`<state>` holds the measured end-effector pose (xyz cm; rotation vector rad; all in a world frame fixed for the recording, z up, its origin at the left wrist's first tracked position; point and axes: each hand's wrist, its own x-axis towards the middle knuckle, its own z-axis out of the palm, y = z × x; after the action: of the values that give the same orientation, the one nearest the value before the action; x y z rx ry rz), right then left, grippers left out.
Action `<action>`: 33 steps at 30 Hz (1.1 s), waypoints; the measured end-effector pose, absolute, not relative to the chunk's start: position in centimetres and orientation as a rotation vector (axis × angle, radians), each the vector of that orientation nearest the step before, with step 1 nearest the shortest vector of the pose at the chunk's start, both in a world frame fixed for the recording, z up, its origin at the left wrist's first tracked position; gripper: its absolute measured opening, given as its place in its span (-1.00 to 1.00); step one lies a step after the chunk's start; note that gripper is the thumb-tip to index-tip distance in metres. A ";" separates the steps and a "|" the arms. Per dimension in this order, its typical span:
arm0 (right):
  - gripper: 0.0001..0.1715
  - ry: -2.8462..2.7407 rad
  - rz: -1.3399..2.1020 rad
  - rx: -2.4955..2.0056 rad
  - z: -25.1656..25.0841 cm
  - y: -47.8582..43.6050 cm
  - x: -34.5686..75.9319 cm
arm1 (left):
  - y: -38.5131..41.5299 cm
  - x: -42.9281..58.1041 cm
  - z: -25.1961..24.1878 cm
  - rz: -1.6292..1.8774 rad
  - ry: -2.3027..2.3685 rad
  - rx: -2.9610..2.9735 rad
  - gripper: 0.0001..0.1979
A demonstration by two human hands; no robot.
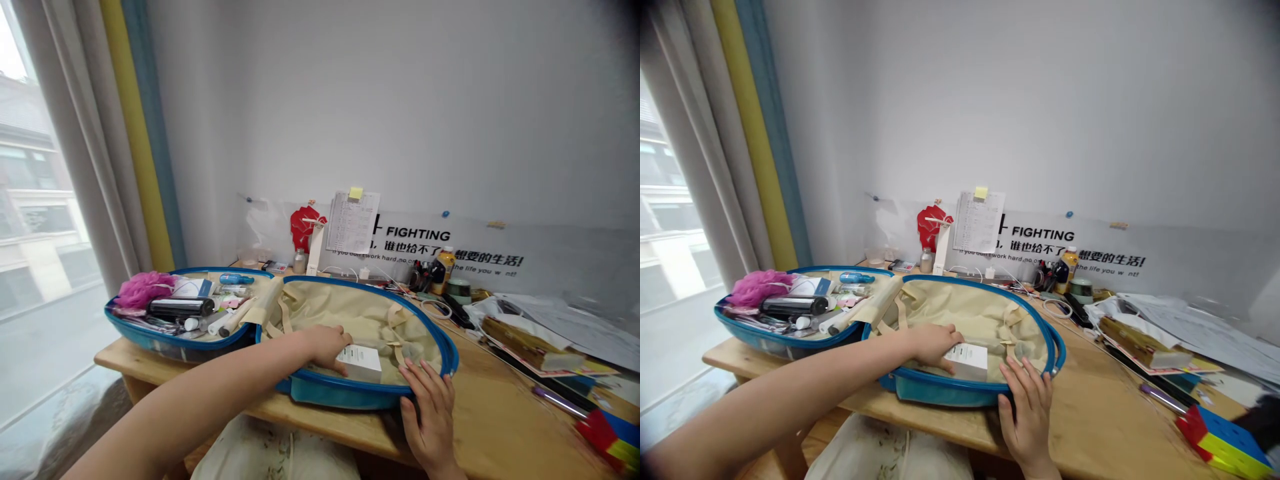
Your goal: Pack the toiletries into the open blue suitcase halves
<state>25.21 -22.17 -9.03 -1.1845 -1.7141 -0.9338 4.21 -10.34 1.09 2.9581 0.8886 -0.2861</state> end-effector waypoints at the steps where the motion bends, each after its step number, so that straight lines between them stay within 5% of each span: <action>1: -0.57 -1.711 -0.929 -1.172 -9.0 -22.1 25.2 | -10.4 4.2 1.0 -0.300 0.892 2.953 -0.31; 16: -0.56 -1.732 -0.933 -1.153 -9.2 -22.0 25.5 | -9.5 4.3 0.6 -0.239 1.008 2.877 -0.33; 22: -0.57 -1.713 -0.927 -1.128 -9.3 -21.7 25.5 | -9.5 2.9 2.8 0.183 1.085 2.897 -0.50; 27: -0.58 -1.713 -0.924 -1.121 -9.1 -21.8 25.4 | -7.7 -3.4 5.5 0.496 1.382 2.818 -0.58; 33: -0.57 -1.703 -0.929 -1.135 -8.9 -21.9 25.1 | -6.8 -17.3 6.1 0.421 1.732 2.672 -0.51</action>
<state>25.11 -21.89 -8.89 -1.1348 -1.7029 -0.9290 -17.35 -6.80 6.14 2.6723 1.7322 0.4210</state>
